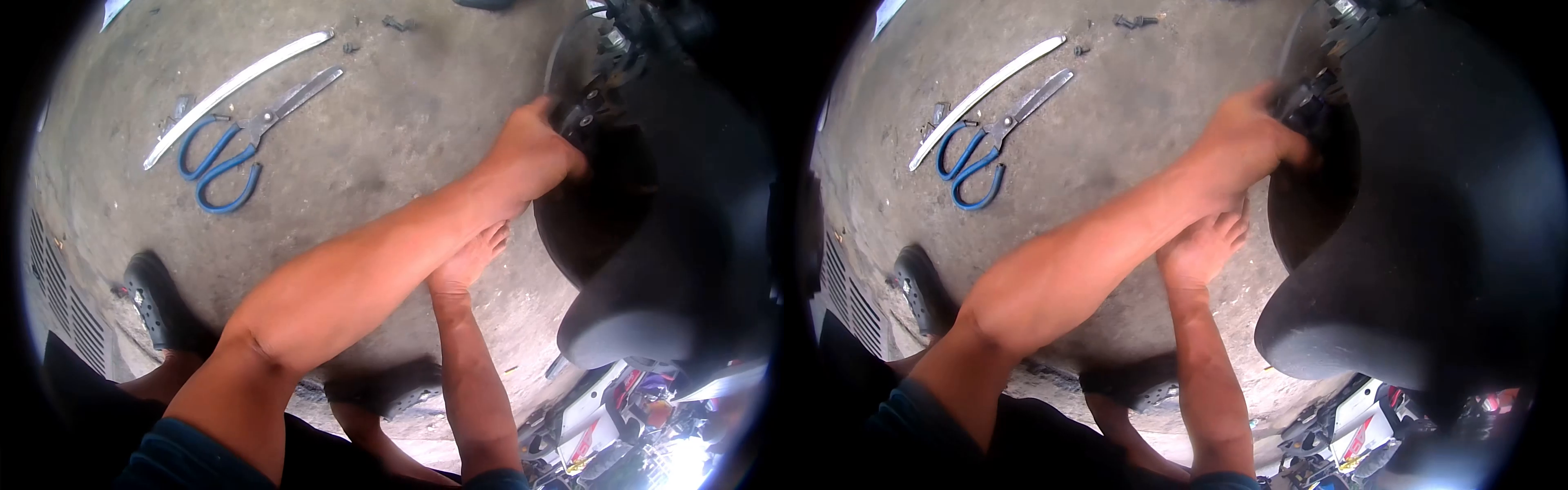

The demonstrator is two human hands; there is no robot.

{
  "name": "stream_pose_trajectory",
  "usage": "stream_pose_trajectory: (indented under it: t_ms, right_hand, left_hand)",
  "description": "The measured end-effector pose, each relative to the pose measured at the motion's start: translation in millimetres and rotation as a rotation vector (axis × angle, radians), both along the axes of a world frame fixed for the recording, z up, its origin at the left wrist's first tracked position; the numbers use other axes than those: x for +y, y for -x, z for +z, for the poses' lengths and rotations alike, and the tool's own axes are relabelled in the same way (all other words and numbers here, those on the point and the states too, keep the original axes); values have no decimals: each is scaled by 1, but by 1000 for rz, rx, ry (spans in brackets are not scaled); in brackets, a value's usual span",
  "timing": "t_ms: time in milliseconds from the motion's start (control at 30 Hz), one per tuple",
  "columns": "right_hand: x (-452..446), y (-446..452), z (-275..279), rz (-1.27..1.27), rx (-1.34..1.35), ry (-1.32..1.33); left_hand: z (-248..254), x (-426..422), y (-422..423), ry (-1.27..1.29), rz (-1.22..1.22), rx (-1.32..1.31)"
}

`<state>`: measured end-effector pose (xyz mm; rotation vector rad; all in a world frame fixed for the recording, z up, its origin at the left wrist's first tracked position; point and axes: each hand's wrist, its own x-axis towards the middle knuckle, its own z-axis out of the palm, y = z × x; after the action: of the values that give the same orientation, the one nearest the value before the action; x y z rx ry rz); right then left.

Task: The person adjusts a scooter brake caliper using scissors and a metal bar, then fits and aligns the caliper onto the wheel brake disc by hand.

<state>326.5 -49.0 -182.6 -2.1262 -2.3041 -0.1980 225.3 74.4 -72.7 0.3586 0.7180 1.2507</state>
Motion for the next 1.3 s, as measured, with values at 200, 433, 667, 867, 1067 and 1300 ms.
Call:
stream_pose_trajectory:
  t_ms: [200,433,667,867,1067,1300]
  right_hand:
    - [3,8,10,54,236,-90]
    - [6,6,19,26,448,-154]
    - [6,7,28,61,461,-181]
    - [0,20,36,18,557,-136]
    - [-1,118,168,246,1217,642]
    - [17,204,384,1000,1056,783]
  left_hand:
    - [-6,2,14,-54,-103,76]
    - [-27,-14,107,-646,-431,1304]
    - [64,-43,229,-1198,-1295,1998]
    - [91,-74,300,-626,-1697,2031]
    - [31,-97,303,-752,-1596,2003]
    - [11,-103,307,-922,-1578,1944]
